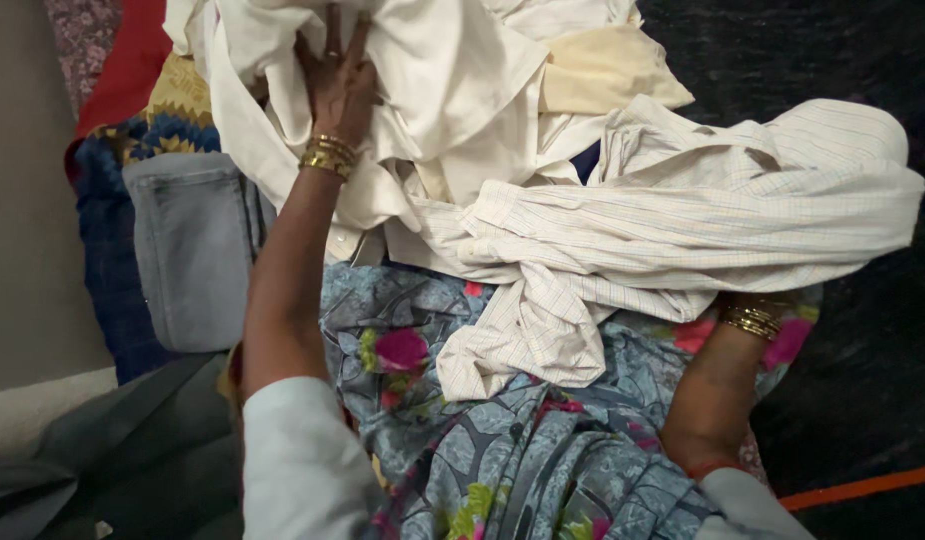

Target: The person folds a patterned garment and several white shirts while sitting on the floor, handling each item individually and smoothing the fabric by hand.

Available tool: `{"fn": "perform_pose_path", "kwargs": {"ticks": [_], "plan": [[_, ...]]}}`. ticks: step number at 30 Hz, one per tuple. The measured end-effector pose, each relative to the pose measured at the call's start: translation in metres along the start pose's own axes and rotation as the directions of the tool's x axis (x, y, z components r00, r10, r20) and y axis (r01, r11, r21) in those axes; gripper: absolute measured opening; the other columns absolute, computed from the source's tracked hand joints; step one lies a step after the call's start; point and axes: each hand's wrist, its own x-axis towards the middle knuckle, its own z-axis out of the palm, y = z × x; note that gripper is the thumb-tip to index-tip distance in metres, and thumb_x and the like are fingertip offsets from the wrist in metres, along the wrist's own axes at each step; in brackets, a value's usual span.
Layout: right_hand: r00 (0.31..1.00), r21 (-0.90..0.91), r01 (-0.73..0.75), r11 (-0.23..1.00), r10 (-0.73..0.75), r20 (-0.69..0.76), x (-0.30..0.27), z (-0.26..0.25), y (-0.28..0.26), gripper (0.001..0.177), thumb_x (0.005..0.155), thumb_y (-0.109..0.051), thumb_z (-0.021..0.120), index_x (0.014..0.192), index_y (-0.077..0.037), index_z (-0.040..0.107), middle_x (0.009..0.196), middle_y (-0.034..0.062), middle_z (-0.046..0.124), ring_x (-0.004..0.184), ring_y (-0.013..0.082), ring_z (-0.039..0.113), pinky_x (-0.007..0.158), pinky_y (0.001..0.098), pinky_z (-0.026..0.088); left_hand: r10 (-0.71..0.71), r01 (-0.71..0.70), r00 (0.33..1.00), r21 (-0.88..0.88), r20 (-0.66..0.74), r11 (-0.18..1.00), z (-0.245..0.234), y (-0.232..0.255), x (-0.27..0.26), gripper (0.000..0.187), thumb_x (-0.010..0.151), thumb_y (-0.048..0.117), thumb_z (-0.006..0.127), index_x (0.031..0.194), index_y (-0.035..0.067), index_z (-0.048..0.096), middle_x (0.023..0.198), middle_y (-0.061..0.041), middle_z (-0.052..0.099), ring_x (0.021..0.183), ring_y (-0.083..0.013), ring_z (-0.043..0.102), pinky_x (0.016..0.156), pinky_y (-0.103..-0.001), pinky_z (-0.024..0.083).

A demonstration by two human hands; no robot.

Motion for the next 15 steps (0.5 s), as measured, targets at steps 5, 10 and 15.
{"fn": "perform_pose_path", "kwargs": {"ticks": [5, 10, 15], "plan": [[1.000, 0.007, -0.004, 1.000, 0.004, 0.013, -0.008, 0.003, 0.003, 0.050, 0.084, -0.035, 0.051, 0.117, 0.003, 0.048, 0.125, 0.0147, 0.042, 0.116, 0.0253, 0.044, 0.098, 0.0358, 0.036, 0.069, -0.061, 0.998, 0.335, -0.013, 0.940, 0.025, 0.021, -0.012, 0.046, 0.081, 0.010, 0.045, 0.126, 0.008, 0.038, 0.143, -0.004, 0.012, 0.130, -0.0196, 0.010, 0.095, -0.059, 0.002], [0.997, -0.035, 0.000, 0.999, 0.002, 0.072, -0.012, 0.009, -0.002, 0.051, 0.083, -0.035, 0.053, 0.117, 0.002, 0.048, 0.126, 0.0141, 0.040, 0.117, 0.0248, 0.042, 0.098, 0.0350, 0.036, -0.084, 0.079, 0.943, 0.029, 0.322, 0.996, -0.012, 0.079, -0.046, 0.038, 0.070, 0.002, 0.053, 0.105, 0.016, 0.049, 0.137, -0.013, 0.018, 0.126, -0.0334, 0.015, 0.096, -0.057, 0.007], [0.956, -0.170, 0.056, 0.984, -0.003, 0.295, -0.001, 0.044, -0.014, 0.052, 0.082, -0.036, 0.055, 0.117, 0.002, 0.048, 0.127, 0.0134, 0.038, 0.118, 0.0243, 0.041, 0.098, 0.0341, 0.035, 0.326, -0.034, 0.933, -0.864, 0.153, 0.503, -0.085, 0.176, -0.059, 0.067, 0.068, 0.022, 0.072, 0.122, 0.011, 0.035, 0.136, -0.014, 0.025, 0.126, -0.0320, 0.026, 0.103, -0.044, 0.024]]}}
